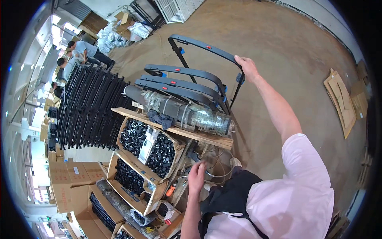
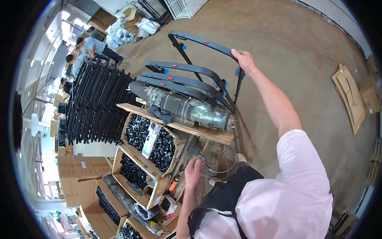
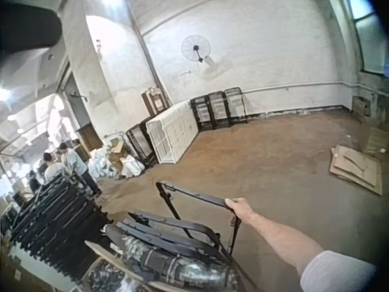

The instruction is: Assembling the handle and electrical components of a garden power tool using an electric screwdriver and pliers.

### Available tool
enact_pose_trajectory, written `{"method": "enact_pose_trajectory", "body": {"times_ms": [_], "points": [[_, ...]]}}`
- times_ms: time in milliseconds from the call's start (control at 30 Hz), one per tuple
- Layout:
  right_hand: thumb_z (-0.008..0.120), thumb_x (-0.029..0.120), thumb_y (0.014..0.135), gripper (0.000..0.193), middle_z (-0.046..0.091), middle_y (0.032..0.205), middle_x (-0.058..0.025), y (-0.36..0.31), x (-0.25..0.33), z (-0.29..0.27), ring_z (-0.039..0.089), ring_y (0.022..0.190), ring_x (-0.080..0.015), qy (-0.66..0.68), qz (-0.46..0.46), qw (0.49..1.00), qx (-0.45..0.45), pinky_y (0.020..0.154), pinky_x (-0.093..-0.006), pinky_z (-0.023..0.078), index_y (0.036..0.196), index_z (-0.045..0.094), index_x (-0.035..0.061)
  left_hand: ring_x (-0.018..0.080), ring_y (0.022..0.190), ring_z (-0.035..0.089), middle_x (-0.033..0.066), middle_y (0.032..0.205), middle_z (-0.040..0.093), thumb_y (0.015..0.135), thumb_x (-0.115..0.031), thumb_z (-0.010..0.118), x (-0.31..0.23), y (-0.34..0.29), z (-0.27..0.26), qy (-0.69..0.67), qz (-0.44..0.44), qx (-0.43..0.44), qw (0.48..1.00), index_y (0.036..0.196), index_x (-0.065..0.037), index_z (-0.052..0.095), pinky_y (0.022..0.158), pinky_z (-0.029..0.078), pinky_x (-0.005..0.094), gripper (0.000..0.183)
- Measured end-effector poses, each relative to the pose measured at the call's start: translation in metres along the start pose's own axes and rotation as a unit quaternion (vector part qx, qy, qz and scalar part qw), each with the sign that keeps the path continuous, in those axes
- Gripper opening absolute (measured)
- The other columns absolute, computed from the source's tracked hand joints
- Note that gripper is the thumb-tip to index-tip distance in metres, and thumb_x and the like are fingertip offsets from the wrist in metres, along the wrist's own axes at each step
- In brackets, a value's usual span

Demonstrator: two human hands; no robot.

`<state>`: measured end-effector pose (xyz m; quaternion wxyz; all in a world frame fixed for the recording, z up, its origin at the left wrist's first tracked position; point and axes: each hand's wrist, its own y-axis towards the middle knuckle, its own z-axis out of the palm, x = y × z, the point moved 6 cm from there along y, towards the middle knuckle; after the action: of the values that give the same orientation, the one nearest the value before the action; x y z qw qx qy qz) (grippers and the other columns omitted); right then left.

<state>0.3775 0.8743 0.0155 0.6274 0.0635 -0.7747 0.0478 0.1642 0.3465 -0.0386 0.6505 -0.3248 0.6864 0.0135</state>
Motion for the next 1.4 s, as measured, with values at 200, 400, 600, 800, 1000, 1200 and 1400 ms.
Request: {"method": "enact_pose_trajectory", "body": {"times_ms": [200, 400, 600, 800, 1000, 1200, 1400], "points": [[0.060, 0.050, 0.104, 0.056, 0.069, 0.096, -0.0038, -0.146, -0.049, -0.070, 0.057, 0.090, -0.0134, 0.061, 0.058, 0.996, -0.005, 0.082, -0.0331, 0.049, 0.113, 0.073, -0.0036, 0.0198, 0.116, 0.067, 0.0113, 0.124, 0.072, 0.109, -0.034, 0.059, -0.110, 0.106, 0.182, -0.041, 0.104, 0.172, 0.979, 0.141, 0.002, 0.059, 0.103, 0.051, 0.0342, 0.048], [0.057, 0.042, 0.108, 0.045, 0.068, 0.102, -0.0019, -0.296, -0.098, -0.088, 0.059, 0.092, -0.0122, 0.172, 0.123, 0.975, -0.063, 0.083, -0.0308, 0.047, 0.117, 0.071, 0.0002, 0.0140, 0.073, 0.063, 0.0046, 0.087, 0.066, 0.107, -0.035, 0.064, -0.158, 0.130, 0.340, -0.284, -0.030, 0.208, 0.935, 0.111, -0.006, 0.060, 0.065, 0.050, 0.0303, 0.029], [0.051, 0.063, 0.104, 0.066, 0.067, 0.103, -0.0048, -0.412, -0.278, -0.103, 0.061, 0.096, -0.0187, 0.322, 0.375, 0.863, -0.103, 0.090, -0.0374, 0.048, 0.127, 0.063, 0.0027, 0.0094, 0.044, 0.045, -0.0035, 0.061, 0.049, 0.104, -0.030, 0.069, -0.203, 0.082, 0.345, -0.214, 0.011, 0.207, 0.955, 0.088, -0.012, 0.051, 0.041, 0.036, 0.0282, 0.030], [0.031, 0.094, 0.089, 0.111, 0.070, 0.119, -0.0180, -0.408, -0.323, -0.045, 0.067, 0.093, -0.0338, 0.448, 0.493, 0.740, -0.087, 0.088, -0.0449, 0.054, 0.136, 0.055, -0.0034, 0.0089, 0.046, 0.042, -0.0032, 0.063, 0.045, 0.105, -0.025, 0.067, -0.246, 0.004, 0.190, -0.256, -0.064, 0.286, 0.921, 0.087, -0.012, 0.047, 0.045, 0.036, 0.0284, 0.030], [0.051, 0.075, 0.094, 0.070, 0.065, 0.070, -0.0058, -0.410, -0.321, -0.044, 0.060, 0.065, -0.0224, 0.481, 0.434, 0.717, -0.258, 0.060, -0.0341, 0.051, 0.090, 0.064, 0.0063, 0.0090, 0.042, 0.042, -0.0030, 0.058, 0.045, 0.102, -0.023, 0.072, -0.179, -0.062, -0.009, -0.217, -0.042, 0.220, 0.950, 0.092, -0.010, 0.052, 0.041, 0.034, 0.0283, 0.026], [0.053, 0.047, 0.101, 0.045, 0.070, 0.091, -0.0088, -0.421, -0.127, 0.003, 0.066, 0.082, -0.0241, 0.496, 0.265, 0.822, -0.086, 0.078, -0.0391, 0.056, 0.097, 0.065, 0.0038, 0.0114, 0.040, 0.048, 0.0011, 0.057, 0.053, 0.090, -0.018, 0.074, -0.080, -0.145, -0.254, -0.257, 0.103, 0.011, 0.961, 0.094, -0.002, 0.061, 0.039, 0.038, 0.0272, 0.021], [0.050, 0.031, 0.108, 0.030, 0.061, 0.093, -0.0035, -0.349, 0.079, 0.020, 0.060, 0.088, -0.0165, 0.450, 0.084, 0.889, 0.016, 0.085, -0.0348, 0.051, 0.116, 0.061, 0.0046, 0.0076, 0.048, 0.047, -0.0033, 0.063, 0.053, 0.098, -0.027, 0.068, 0.062, -0.232, -0.447, -0.137, 0.015, -0.510, 0.849, 0.089, -0.007, 0.064, 0.044, 0.036, 0.0268, 0.022]]}}
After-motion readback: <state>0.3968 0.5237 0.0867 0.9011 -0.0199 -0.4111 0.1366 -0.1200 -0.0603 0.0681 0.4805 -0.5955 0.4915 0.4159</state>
